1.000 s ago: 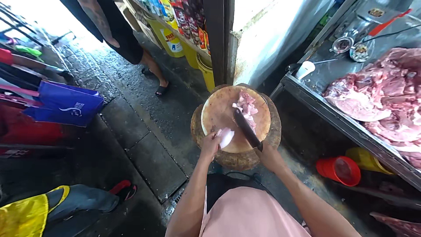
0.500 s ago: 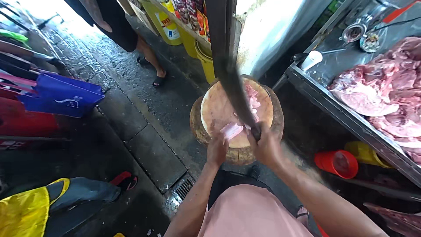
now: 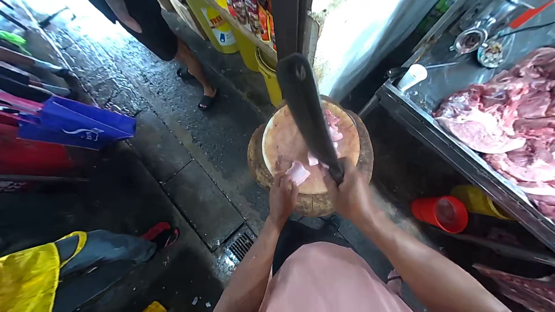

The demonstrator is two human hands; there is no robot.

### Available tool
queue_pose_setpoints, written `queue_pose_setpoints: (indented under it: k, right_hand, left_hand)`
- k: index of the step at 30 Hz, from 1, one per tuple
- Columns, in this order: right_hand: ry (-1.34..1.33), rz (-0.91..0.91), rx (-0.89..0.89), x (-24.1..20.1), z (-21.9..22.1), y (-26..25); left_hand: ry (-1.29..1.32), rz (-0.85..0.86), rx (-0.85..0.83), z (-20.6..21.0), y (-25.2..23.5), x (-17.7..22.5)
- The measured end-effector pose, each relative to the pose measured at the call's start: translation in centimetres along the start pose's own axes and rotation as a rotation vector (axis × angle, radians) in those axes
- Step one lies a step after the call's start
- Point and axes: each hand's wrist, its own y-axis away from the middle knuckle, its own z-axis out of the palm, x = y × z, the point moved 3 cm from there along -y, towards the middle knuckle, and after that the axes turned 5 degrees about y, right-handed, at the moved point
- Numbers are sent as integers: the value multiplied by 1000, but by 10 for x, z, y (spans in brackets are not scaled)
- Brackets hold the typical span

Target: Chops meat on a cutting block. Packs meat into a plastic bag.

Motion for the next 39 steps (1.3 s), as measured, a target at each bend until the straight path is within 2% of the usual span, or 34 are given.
queue_pose_setpoints:
  k: [1,3,4,5,8,12,14,15,18,19,21,23,26,28,29,31,32,34,37,39]
  right_hand:
    - [71,44,-100,7,21,6]
    - [252,204,-439,35,66,11]
    - [296,262,-528,49,80,13]
    - [308,295,-545,57,83,11]
    - [284,310,-470,56,57,5]
    - [136,142,-162,11,2,-9]
    - [66,63,-60,-7,-2,-2]
    - [76,72,-90,-8,8,4]
    - [274,217,-458,22,75,18]
    - [318,268,-537,33,93,22]
    - [320,308,-568,41,98,14]
    - [235,317,-551,45,82,15]
    - [125,285,-353,51,47,4]
    - [73,280,-195,56,27,-1]
    - [53,291,-132,60,21,-3]
    - [38,340,-59,73,14,-2]
    - [44,374,-41,83,13,2]
    - [59,470,-47,106,16,18]
    - [71,602,-111,143,38,44]
    - [41,639,-112,154,50,49]
  left_hand:
    - [-17,2,-5,3,1,-1]
    - [-77,-21,-48,9,-1,-1]
    - [-99,-22,-52,12,-1,-1]
    - [-124,-13,-51,14,-4,-1]
    - [-118,-19,-65,18,0,-5]
    - [70,-37,1,4,6,-2]
    - [143,-25,93,-6,13,2]
    - [152,-23,128,-9,17,4]
    - [65,2,167,-7,18,7]
    - [6,-20,113,-3,14,9]
    - [-164,-70,-70,5,-10,12]
    - [-228,-143,-192,9,-20,16]
    - [-138,-202,-103,8,-46,29]
    - [-186,-114,-129,23,-48,43]
    - [-241,-18,-146,33,-50,47]
    - [-371,159,-154,49,-63,40]
    - [-401,192,-161,48,-78,36]
    - [-353,95,-224,36,-119,36]
    - [-89,-151,-48,23,-169,46]
    - [22,-130,37,31,-186,66]
